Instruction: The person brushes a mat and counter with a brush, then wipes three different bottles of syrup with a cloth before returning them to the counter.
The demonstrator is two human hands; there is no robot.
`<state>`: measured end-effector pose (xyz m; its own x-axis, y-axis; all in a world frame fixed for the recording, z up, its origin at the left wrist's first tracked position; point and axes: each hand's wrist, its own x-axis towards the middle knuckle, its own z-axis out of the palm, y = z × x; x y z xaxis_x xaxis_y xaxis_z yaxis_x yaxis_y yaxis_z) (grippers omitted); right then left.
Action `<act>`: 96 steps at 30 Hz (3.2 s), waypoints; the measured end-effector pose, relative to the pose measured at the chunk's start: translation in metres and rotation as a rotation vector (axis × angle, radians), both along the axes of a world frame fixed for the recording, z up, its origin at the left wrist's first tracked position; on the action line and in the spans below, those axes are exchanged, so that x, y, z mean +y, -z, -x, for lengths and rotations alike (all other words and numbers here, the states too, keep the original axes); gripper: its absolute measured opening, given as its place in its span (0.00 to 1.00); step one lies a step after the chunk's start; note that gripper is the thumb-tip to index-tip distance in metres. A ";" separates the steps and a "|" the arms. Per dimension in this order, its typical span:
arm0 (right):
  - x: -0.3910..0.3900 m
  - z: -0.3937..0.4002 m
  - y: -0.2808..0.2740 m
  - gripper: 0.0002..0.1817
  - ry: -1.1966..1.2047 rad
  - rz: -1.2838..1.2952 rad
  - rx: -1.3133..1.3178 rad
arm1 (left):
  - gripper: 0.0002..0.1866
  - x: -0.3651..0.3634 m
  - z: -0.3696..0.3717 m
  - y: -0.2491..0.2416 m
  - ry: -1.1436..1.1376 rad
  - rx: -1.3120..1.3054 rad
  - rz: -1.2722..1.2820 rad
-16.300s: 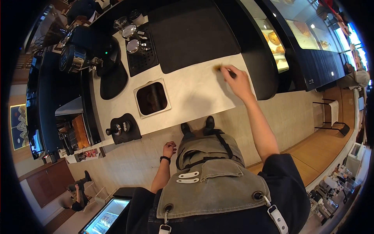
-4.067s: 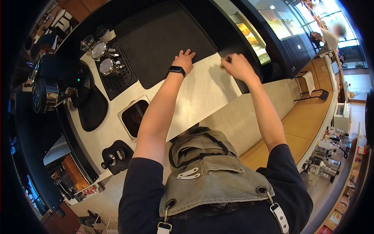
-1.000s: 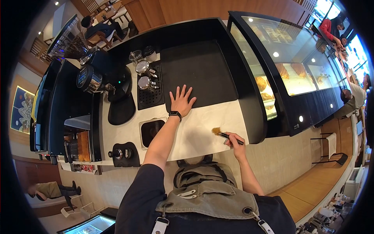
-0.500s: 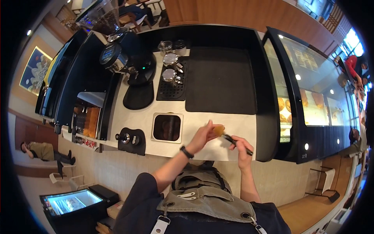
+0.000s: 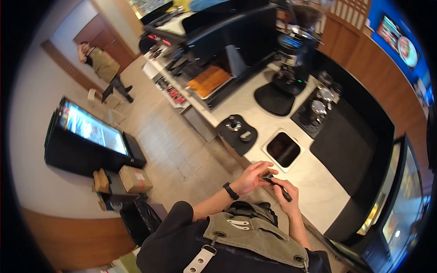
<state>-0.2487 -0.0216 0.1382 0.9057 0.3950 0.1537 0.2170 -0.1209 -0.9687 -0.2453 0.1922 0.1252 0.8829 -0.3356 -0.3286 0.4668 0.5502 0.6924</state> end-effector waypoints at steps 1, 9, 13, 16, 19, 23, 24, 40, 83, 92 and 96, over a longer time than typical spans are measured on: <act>0.020 0.001 0.002 0.15 -0.056 0.062 -0.057 | 0.27 0.019 0.007 0.003 -0.059 -0.037 -0.171; 0.192 0.047 0.044 0.10 -0.034 -0.087 0.219 | 0.25 0.188 0.095 0.013 -0.402 -0.009 -0.683; 0.260 0.063 0.065 0.09 -0.178 -0.066 0.400 | 0.24 0.253 0.133 0.022 -0.573 0.042 -0.599; 0.297 0.056 0.077 0.13 -0.347 -0.052 0.484 | 0.21 0.289 0.145 0.015 -0.596 0.007 -0.491; 0.338 0.044 0.078 0.14 -0.431 -0.024 0.471 | 0.22 0.316 0.144 0.030 -0.553 -0.070 -0.474; 0.399 0.012 0.067 0.14 -0.495 -0.003 0.431 | 0.23 0.343 0.125 0.054 -0.588 0.013 -0.478; 0.413 0.000 0.065 0.14 -0.509 0.016 0.418 | 0.24 0.349 0.116 0.057 -0.643 0.021 -0.470; 0.543 -0.190 0.033 0.17 -0.741 0.259 -0.040 | 0.12 0.551 -0.071 0.000 -0.826 -0.163 -0.724; 0.622 -0.141 0.012 0.10 0.667 0.385 0.121 | 0.20 0.864 -0.347 -0.277 -0.713 -1.228 -0.645; 0.586 -0.213 -0.004 0.33 0.615 1.012 -0.487 | 0.22 0.720 -0.250 -0.058 0.507 -0.453 -0.571; 0.557 -0.205 0.031 0.29 0.567 0.944 -0.592 | 0.23 0.673 -0.226 -0.018 0.813 -0.512 -0.627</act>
<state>-0.0435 0.5353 0.1070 0.8730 0.1498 0.4642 0.2795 -0.9336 -0.2243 -0.0197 0.8655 0.1435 0.5580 -0.7722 -0.3038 0.1103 -0.2938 0.9495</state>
